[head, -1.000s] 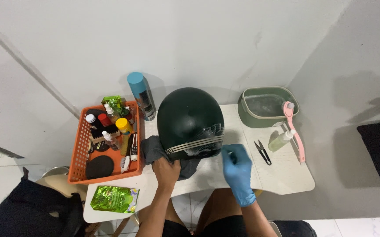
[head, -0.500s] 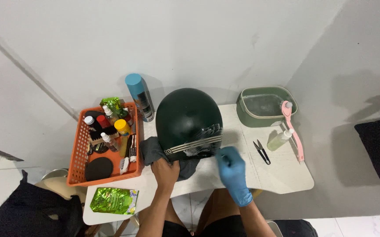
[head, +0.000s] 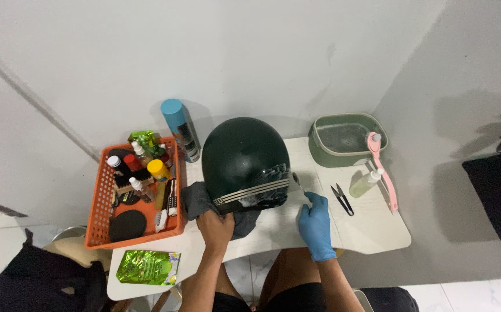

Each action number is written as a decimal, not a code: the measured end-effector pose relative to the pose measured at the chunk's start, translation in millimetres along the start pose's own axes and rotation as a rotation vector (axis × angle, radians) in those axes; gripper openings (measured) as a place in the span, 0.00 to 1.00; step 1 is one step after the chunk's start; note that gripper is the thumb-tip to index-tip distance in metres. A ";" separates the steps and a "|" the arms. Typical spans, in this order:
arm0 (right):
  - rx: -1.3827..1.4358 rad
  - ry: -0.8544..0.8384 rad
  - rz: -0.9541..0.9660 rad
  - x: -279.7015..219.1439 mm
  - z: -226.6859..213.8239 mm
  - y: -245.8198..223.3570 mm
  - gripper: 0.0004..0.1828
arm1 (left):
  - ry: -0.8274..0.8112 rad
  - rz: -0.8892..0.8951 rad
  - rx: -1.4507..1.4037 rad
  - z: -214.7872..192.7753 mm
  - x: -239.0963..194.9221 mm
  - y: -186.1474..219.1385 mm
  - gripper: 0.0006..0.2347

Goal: The person scrubs a dark green motorcycle helmet with a soapy sponge, then wipes it dry with a cloth. They apply a liquid from a pump bottle and use a small metal tool to scrape the surface near the logo.

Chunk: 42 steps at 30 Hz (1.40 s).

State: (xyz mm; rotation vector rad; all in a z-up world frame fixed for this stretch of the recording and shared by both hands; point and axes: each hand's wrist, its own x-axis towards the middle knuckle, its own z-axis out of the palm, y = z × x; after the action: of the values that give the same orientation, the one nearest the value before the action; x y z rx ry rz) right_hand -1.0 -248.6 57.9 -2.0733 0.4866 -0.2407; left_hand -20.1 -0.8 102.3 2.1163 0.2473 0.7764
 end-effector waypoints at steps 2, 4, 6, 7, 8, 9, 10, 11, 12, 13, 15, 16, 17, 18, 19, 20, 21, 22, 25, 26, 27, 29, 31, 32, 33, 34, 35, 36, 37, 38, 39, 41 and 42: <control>-0.096 -0.018 0.015 7.6 3.4 18.5 0.20 | 0.005 0.002 0.010 26.0 -11.2 -35.5 0.07; -0.193 -0.040 0.031 10.1 0.4 24.3 0.21 | 0.012 0.003 0.021 39.2 -15.8 -52.2 0.07; -0.244 0.035 -0.108 7.1 -8.8 17.5 0.25 | 0.000 -0.010 0.014 39.3 -14.1 -49.9 0.07; -0.243 0.038 -0.102 8.8 -18.1 10.4 0.25 | -0.006 -0.007 0.014 32.9 -11.4 -40.2 0.07; -0.132 0.251 -0.301 10.8 -27.5 2.8 0.26 | 0.005 0.000 0.026 26.6 -8.1 -30.2 0.08; -0.018 0.467 -0.497 12.5 -37.2 -4.8 0.28 | 0.016 0.007 0.037 20.1 -5.0 -20.1 0.08; -0.019 0.472 -0.492 16.9 -45.4 -7.3 0.28 | 0.010 0.011 0.036 22.2 -7.0 -21.1 0.08; 0.028 0.536 -0.367 20.9 -53.7 -9.8 0.34 | 0.032 0.037 0.038 23.9 -9.1 -22.1 0.11; 0.075 0.598 -0.243 25.7 -62.2 -13.3 0.42 | 0.055 0.064 0.038 25.8 -10.6 -22.9 0.15; 0.074 0.603 -0.241 39.9 -66.4 -7.4 0.42 | 0.052 0.067 0.036 28.3 -12.1 -25.9 0.15; 0.245 0.616 -0.082 68.8 -74.7 4.1 0.46 | 0.055 0.095 0.052 33.4 -15.0 -32.0 0.19; 0.247 0.616 -0.084 72.3 -76.8 4.7 0.46 | 0.058 0.097 0.051 37.0 -16.2 -38.4 0.19; 0.272 0.548 -0.080 75.3 -78.4 5.0 0.39 | 0.053 0.105 0.064 40.1 -17.1 -45.1 0.20; 0.295 0.477 -0.079 79.0 -79.5 4.3 0.31 | 0.053 0.111 0.078 42.9 -18.2 -52.1 0.21; 0.296 0.474 -0.084 75.2 -79.8 3.5 0.31 | 0.059 0.109 0.078 37.7 -18.3 -44.4 0.21; 0.286 0.461 -0.139 73.2 -79.6 1.7 0.30 | 0.057 0.089 0.080 33.0 -17.2 -36.7 0.19; 0.276 0.448 -0.195 71.6 -79.1 0.0 0.28 | 0.055 0.068 0.082 28.7 -16.0 -29.1 0.18; 0.277 0.441 -0.198 58.4 -80.0 -18.6 0.28 | 0.061 0.064 0.085 34.0 -16.6 -38.0 0.18; 0.184 0.333 -0.370 23.3 -75.5 -58.0 0.28 | 0.037 0.059 0.082 48.7 -20.4 -61.7 0.20; 0.142 0.184 -0.310 14.4 -69.3 -62.7 0.31 | 0.040 0.063 0.064 51.6 -21.9 -66.7 0.19; 0.100 0.035 -0.249 5.4 -63.4 -67.4 0.35 | 0.043 0.068 0.046 54.3 -23.6 -71.3 0.18; 0.110 -0.036 -0.229 -18.7 -62.7 -105.1 0.34 | 0.032 0.056 0.032 48.0 -22.0 -59.8 0.17; 0.123 -0.108 -0.216 -25.7 -55.8 -119.2 0.33 | 0.028 0.045 0.017 45.6 -21.0 -57.0 0.16; 0.147 -0.155 -0.245 -20.5 -49.7 -113.4 0.33 | 0.038 0.048 0.026 47.4 -22.1 -60.0 0.18; 0.171 -0.201 -0.275 -15.5 -43.2 -107.8 0.33 | 0.047 0.051 0.035 48.8 -23.0 -63.1 0.20; 0.172 -0.201 -0.278 -13.9 -39.5 -105.5 0.33 | 0.050 0.051 0.034 45.0 -21.9 -59.1 0.20; 0.168 -0.166 -0.297 -12.0 -35.7 -103.2 0.33 | 0.028 0.030 0.030 41.4 -20.6 -55.2 0.17; 0.166 -0.130 -0.315 -9.5 -32.2 -100.8 0.32 | 0.006 0.010 0.026 38.5 -19.2 -51.0 0.13; 0.166 -0.129 -0.318 -11.2 -35.1 -101.1 0.32 | 0.009 0.011 0.025 34.2 -16.6 -43.0 0.13; 0.159 -0.078 -0.330 -13.5 -38.4 -100.6 0.34 | 0.017 0.016 0.034 29.8 -15.5 -35.1 0.12; 0.152 -0.028 -0.342 -15.5 -41.3 -99.9 0.36 | 0.026 0.020 0.042 25.8 -14.3 -27.5 0.12; 0.093 0.025 -0.346 -6.6 -56.6 -106.5 0.36 | 0.032 0.029 0.038 29.7 -14.8 -32.1 0.12; 0.037 0.076 -0.352 -1.9 -64.1 -109.8 0.37 | 0.043 0.040 0.035 31.6 -15.2 -34.5 0.13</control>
State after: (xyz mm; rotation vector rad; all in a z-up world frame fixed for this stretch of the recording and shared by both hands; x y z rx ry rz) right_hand 1.1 -246.6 185.1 -2.1102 0.1565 -0.5329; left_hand -9.6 -6.5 54.6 2.1453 0.2437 0.8474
